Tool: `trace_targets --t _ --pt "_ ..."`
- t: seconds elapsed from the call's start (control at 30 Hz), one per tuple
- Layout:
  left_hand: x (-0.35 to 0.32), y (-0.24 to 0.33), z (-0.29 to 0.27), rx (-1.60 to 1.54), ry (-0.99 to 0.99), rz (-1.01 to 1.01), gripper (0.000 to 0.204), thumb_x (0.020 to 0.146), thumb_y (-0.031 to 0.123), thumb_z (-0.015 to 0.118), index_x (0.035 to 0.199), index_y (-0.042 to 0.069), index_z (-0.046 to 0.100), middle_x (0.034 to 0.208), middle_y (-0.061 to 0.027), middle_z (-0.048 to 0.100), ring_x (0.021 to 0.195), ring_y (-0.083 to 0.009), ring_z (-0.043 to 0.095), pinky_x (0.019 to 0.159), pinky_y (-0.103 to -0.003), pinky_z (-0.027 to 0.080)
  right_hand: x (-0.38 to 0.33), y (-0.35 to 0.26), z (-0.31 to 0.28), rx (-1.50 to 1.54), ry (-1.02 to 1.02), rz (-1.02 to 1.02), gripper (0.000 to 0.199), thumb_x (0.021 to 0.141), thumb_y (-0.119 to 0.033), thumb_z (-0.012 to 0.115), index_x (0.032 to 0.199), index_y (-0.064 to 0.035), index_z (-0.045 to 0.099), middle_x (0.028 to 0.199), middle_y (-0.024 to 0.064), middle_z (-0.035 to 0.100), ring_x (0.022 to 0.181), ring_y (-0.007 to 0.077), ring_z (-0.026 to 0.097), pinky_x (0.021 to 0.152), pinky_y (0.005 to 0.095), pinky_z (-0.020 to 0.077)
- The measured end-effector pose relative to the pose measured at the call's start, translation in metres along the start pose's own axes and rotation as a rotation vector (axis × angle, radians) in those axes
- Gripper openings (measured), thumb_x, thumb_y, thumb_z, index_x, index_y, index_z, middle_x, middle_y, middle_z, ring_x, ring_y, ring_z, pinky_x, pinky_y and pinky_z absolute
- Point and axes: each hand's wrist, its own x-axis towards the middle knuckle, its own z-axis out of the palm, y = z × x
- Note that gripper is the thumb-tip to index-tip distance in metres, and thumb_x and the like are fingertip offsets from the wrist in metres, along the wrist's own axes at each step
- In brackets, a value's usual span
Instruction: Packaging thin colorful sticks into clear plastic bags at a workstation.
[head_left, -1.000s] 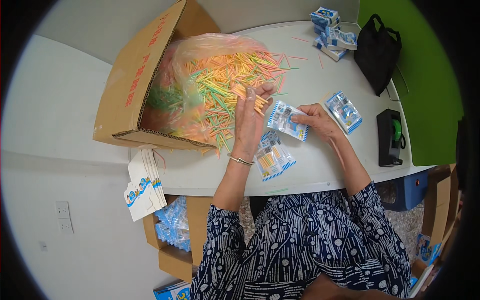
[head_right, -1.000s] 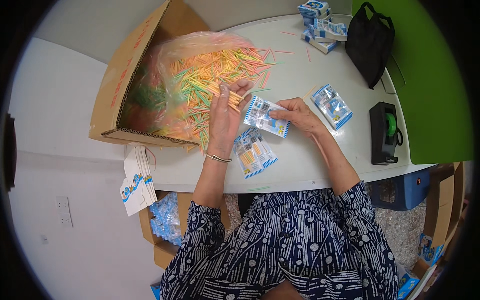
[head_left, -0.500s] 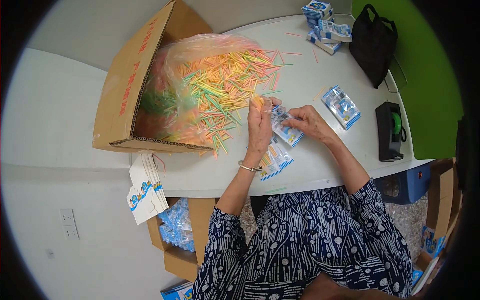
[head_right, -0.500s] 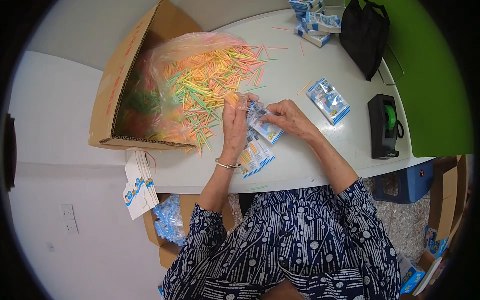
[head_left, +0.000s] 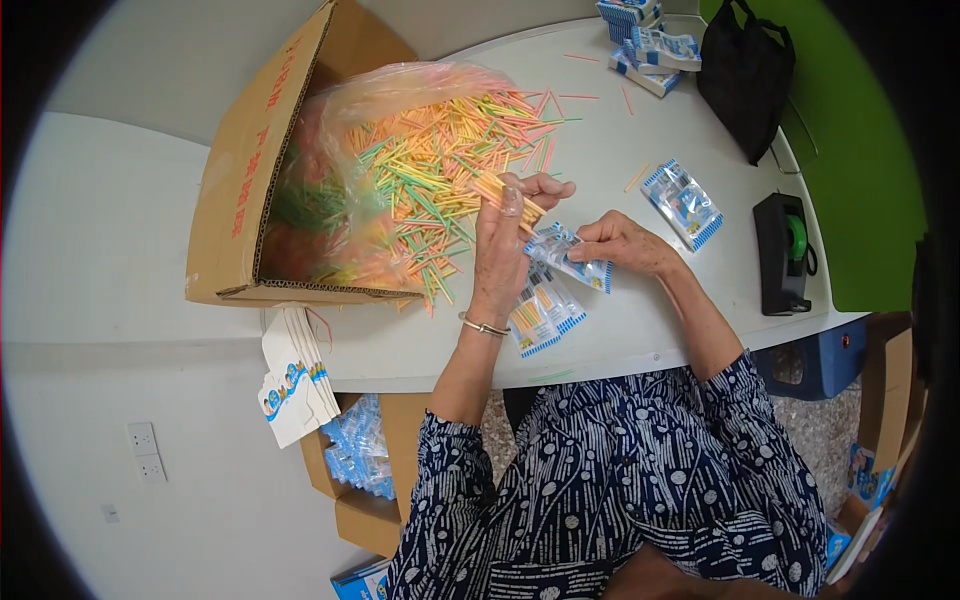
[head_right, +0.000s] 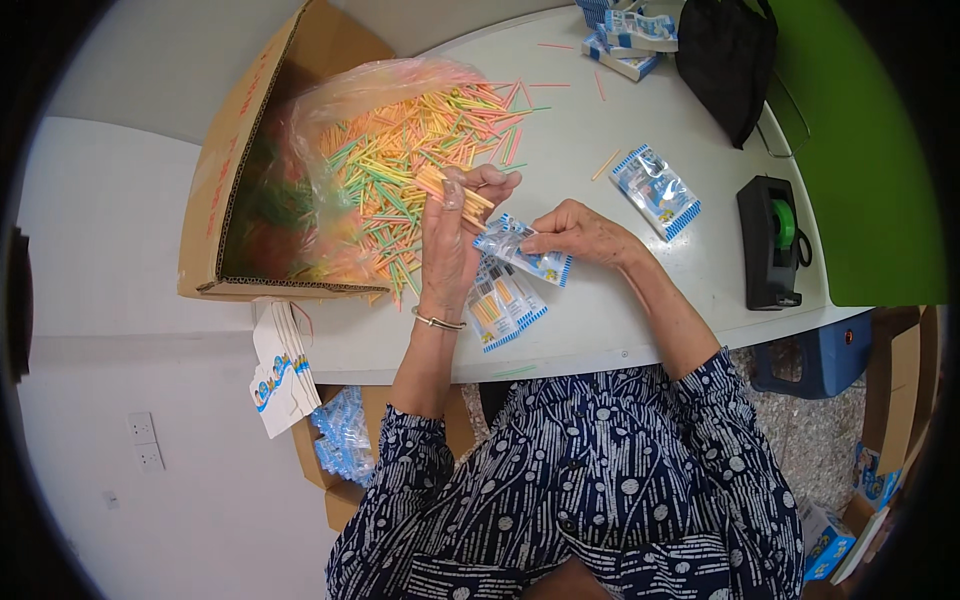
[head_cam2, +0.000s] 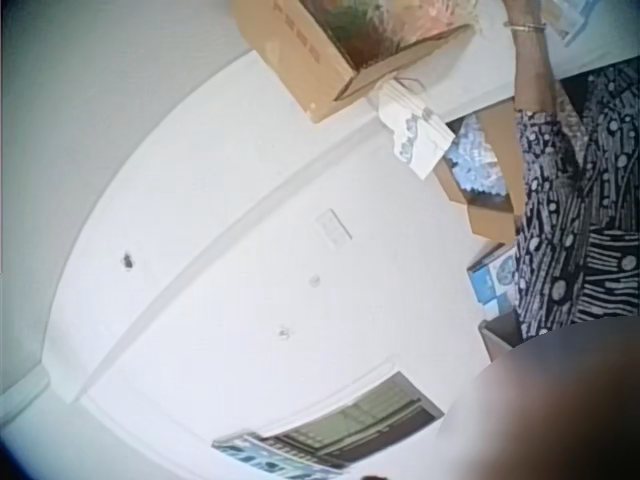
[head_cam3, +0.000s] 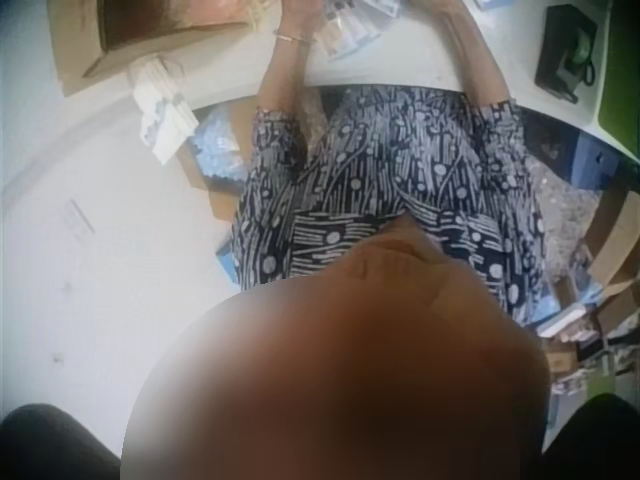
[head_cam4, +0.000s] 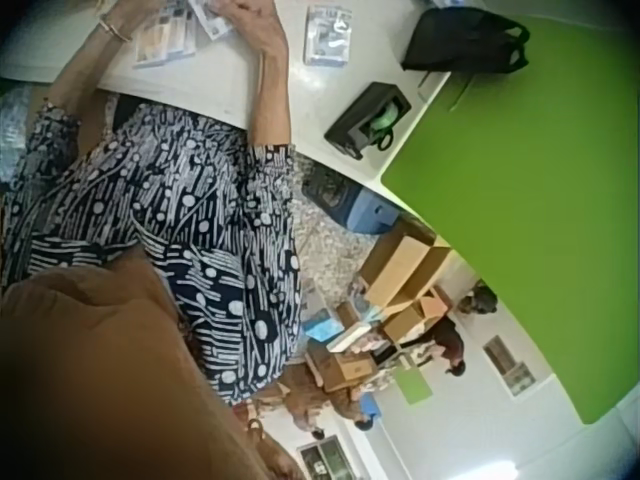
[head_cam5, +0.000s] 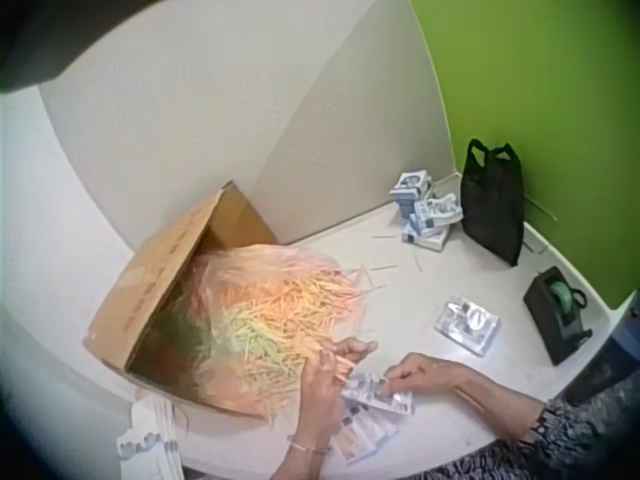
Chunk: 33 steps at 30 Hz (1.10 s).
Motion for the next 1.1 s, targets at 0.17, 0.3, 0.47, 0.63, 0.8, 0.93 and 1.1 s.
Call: trace_targets --t 0.17,0.3,0.47,0.63,0.8,0.93,1.1 --pt "0.002 -0.004 -0.001 0.038 -0.08 -0.007 0.021 0.099 0.027 0.041 0.1 0.006 0.042 0.104 -0.015 0.059 0.106 -0.0272 0.059 0.097 -0.04 0.042 -0.002 0.0 -0.001 0.026 -0.021 0.008 0.024 0.084 -0.023 0.066 0.086 0.0005 0.071 0.066 -0.0051 0.058 0.063 0.0019 0.043 0.057 0.0219 0.036" --pt "-0.006 -0.005 0.001 0.132 -0.139 -0.043 0.021 0.1 0.026 0.04 0.1 0.005 0.042 0.106 -0.016 0.059 0.109 -0.0267 0.057 0.098 -0.04 0.041 -0.002 0.004 -0.002 0.098 0.007 -0.012 0.023 0.085 -0.022 0.066 0.08 0.0001 0.069 0.063 -0.0056 0.053 0.061 0.0018 0.041 0.055 0.0216 0.0339" --pt "-0.01 -0.005 -0.001 0.23 -0.135 0.021 0.02 0.1 0.024 0.037 0.101 0.005 0.042 0.111 -0.017 0.059 0.115 -0.0254 0.052 0.1 -0.038 0.039 -0.002 0.007 -0.004 0.101 -0.034 -0.01 0.023 0.085 -0.023 0.066 0.087 -0.0004 0.072 0.067 -0.0048 0.06 0.064 0.0016 0.045 0.057 0.0205 0.0365" --pt "-0.012 -0.001 0.0 0.173 -0.109 0.013 0.019 0.1 0.024 0.038 0.101 0.006 0.043 0.112 -0.0177 0.058 0.116 -0.0255 0.051 0.102 -0.038 0.037 -0.001 0.009 -0.005 0.086 -0.047 -0.033 0.024 0.085 -0.023 0.066 0.086 -0.0002 0.072 0.066 -0.0051 0.058 0.062 0.0015 0.043 0.056 0.0208 0.0354" --pt "-0.017 -0.005 -0.003 0.21 -0.207 0.009 0.017 0.1 0.022 0.038 0.102 0.006 0.043 0.113 -0.0185 0.057 0.116 -0.0262 0.052 0.104 -0.039 0.036 -0.002 0.007 -0.002 0.077 -0.032 -0.026 0.024 0.085 -0.024 0.066 0.086 -0.0005 0.072 0.066 -0.0048 0.058 0.062 0.0018 0.044 0.056 0.0212 0.0363" --pt "-0.018 -0.001 0.002 0.224 -0.156 0.102 0.016 0.1 0.021 0.038 0.102 0.006 0.042 0.113 -0.0181 0.058 0.115 -0.0258 0.052 0.104 -0.04 0.035 -0.004 0.003 -0.001 0.075 -0.018 -0.018 0.024 0.084 -0.024 0.066 0.086 -0.0006 0.072 0.067 -0.0038 0.061 0.062 0.0018 0.046 0.057 0.0212 0.0378" --pt "-0.018 -0.005 -0.002 0.253 -0.21 0.016 0.016 0.1 0.021 0.039 0.102 0.006 0.042 0.113 -0.0174 0.058 0.113 -0.0237 0.053 0.102 -0.038 0.037 -0.005 0.004 -0.001 0.088 -0.034 -0.021 0.023 0.084 -0.023 0.066 0.086 -0.0004 0.072 0.068 -0.0032 0.062 0.063 0.002 0.047 0.058 0.0215 0.0385"
